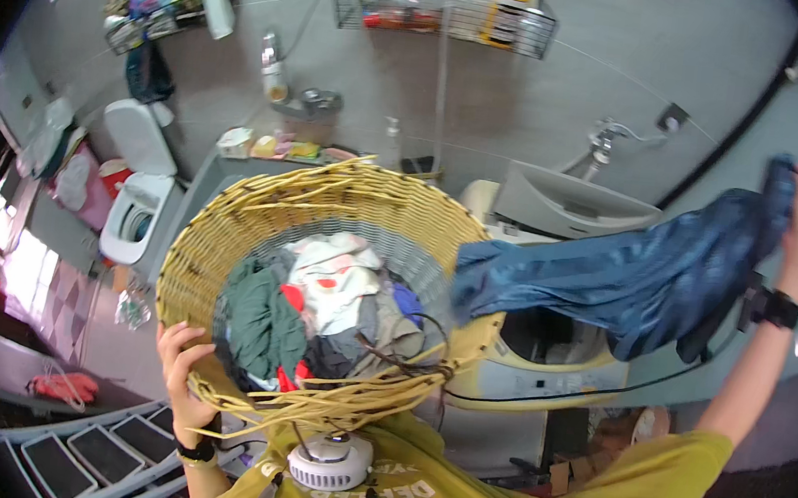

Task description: The recorder takes laundry from a wicker basket and sorts it, placing some items into a small bucket-style washing machine and others into a larger front-loading washing machine.

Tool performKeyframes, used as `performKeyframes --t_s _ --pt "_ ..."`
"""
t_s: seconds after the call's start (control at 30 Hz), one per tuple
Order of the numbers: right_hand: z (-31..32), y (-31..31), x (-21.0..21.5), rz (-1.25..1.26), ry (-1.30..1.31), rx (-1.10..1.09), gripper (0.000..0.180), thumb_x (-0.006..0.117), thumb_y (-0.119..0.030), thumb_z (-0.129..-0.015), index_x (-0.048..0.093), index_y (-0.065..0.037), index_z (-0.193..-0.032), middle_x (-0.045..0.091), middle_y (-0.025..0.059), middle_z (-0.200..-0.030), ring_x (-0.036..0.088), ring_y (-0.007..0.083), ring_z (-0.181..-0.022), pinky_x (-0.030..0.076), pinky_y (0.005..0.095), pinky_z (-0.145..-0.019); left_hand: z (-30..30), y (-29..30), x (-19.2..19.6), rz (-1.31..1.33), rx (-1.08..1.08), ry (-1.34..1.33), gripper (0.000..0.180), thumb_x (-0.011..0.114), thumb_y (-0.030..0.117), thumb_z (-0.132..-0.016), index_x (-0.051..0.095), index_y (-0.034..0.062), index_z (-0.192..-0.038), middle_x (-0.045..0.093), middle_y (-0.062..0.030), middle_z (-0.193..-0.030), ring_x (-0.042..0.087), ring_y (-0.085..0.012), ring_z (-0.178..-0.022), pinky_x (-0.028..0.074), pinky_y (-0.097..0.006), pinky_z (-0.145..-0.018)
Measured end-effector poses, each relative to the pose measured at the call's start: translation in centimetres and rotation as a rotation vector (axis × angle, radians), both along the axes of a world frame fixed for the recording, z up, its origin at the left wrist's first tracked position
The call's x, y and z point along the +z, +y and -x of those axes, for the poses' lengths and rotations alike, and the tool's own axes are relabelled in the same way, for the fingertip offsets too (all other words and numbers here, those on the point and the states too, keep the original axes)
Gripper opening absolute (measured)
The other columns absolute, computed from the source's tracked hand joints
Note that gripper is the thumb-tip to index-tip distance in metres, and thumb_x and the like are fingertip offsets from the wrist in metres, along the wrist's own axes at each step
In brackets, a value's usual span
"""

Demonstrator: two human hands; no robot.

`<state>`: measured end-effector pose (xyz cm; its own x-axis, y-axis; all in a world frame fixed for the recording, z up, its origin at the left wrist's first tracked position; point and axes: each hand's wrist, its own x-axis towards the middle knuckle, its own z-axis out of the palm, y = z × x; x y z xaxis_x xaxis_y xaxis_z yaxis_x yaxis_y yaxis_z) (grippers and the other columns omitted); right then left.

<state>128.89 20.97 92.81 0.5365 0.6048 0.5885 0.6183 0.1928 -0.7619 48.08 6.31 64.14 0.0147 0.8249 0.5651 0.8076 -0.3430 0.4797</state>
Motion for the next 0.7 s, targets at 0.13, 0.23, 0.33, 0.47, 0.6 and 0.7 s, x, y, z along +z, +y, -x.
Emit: performKeyframes --t_s 0.13,0.23,0.33,0.47,0.6,0.7 --pt "12.8 3.4 -9.2 0.341 -0.2 0.135 0.018 0.05 -0.01 -0.084 0.062 -0.008 -0.098 0.057 -0.001 -0.085 0.052 0.0095 -0.078 0.044 0.025 -0.068 0.0 -0.4 0.4 -0.018 0.022 0.005 0.048 0.068 0.045 -0.06 0.061 0.0065 -0.089 0.057 -0.0108 -0.102 0.047 -0.0336 -0.11 0.02 -0.055 -0.105" --pt "16.5 4.3 -14.6 0.48 -0.445 0.321 0.017 0.052 -0.008 -0.083 0.059 -0.005 -0.099 0.057 0.0012 -0.085 0.052 0.0104 -0.078 0.045 0.0261 -0.068 0.6 -0.6 0.0 -0.006 0.041 0.0 0.05 0.068 0.045 -0.059 0.061 0.0062 -0.09 0.057 -0.0111 -0.103 0.047 -0.0335 -0.111 0.019 -0.055 -0.105" --pt "21.0 2.0 -18.8 0.733 -0.673 0.397 0.023 0.056 -0.013 -0.085 0.056 -0.004 -0.106 0.058 0.0084 -0.1 0.055 0.0201 -0.095 0.044 0.0326 -0.082 0.8 0.2 0.2 0.017 -0.003 0.004 0.049 0.069 0.044 -0.06 0.062 0.0067 -0.091 0.057 -0.011 -0.105 0.047 -0.0335 -0.112 0.02 -0.055 -0.105" --pt "35.0 -2.2 -19.8 0.446 -0.532 0.823 0.031 0.054 -0.027 -0.089 0.057 -0.004 -0.109 0.053 0.0128 -0.121 0.05 0.0301 -0.115 0.033 0.0394 -0.102 1.1 -0.1 1.7 0.134 -0.069 0.149 0.055 0.07 0.049 -0.06 0.062 0.0082 -0.097 0.056 -0.0103 -0.107 0.048 -0.033 -0.111 0.021 -0.053 -0.105" --pt "41.0 -4.8 -23.4 0.367 -0.447 0.977 0.03 0.044 -0.027 -0.091 0.06 -0.003 -0.084 0.059 0.0093 -0.083 0.056 0.0254 -0.084 0.035 0.0419 -0.094 3.7 0.8 7.7 0.48 -0.314 0.277 0.058 0.073 0.036 -0.064 0.058 0.009 -0.113 0.057 -0.0108 -0.11 0.05 -0.03 -0.111 0.027 -0.047 -0.105" --pt "42.1 -5.0 -28.1 -0.015 -0.364 0.712 0.034 0.038 -0.02 -0.09 0.05 -0.004 -0.062 0.045 0.0037 -0.053 0.041 0.0212 -0.051 0.037 0.0369 -0.077 6.1 2.2 12.1 0.643 -0.544 0.329 0.051 0.069 0.023 -0.072 0.056 0.0072 -0.119 0.058 -0.0119 -0.118 0.053 -0.0294 -0.109 0.032 -0.044 -0.103"
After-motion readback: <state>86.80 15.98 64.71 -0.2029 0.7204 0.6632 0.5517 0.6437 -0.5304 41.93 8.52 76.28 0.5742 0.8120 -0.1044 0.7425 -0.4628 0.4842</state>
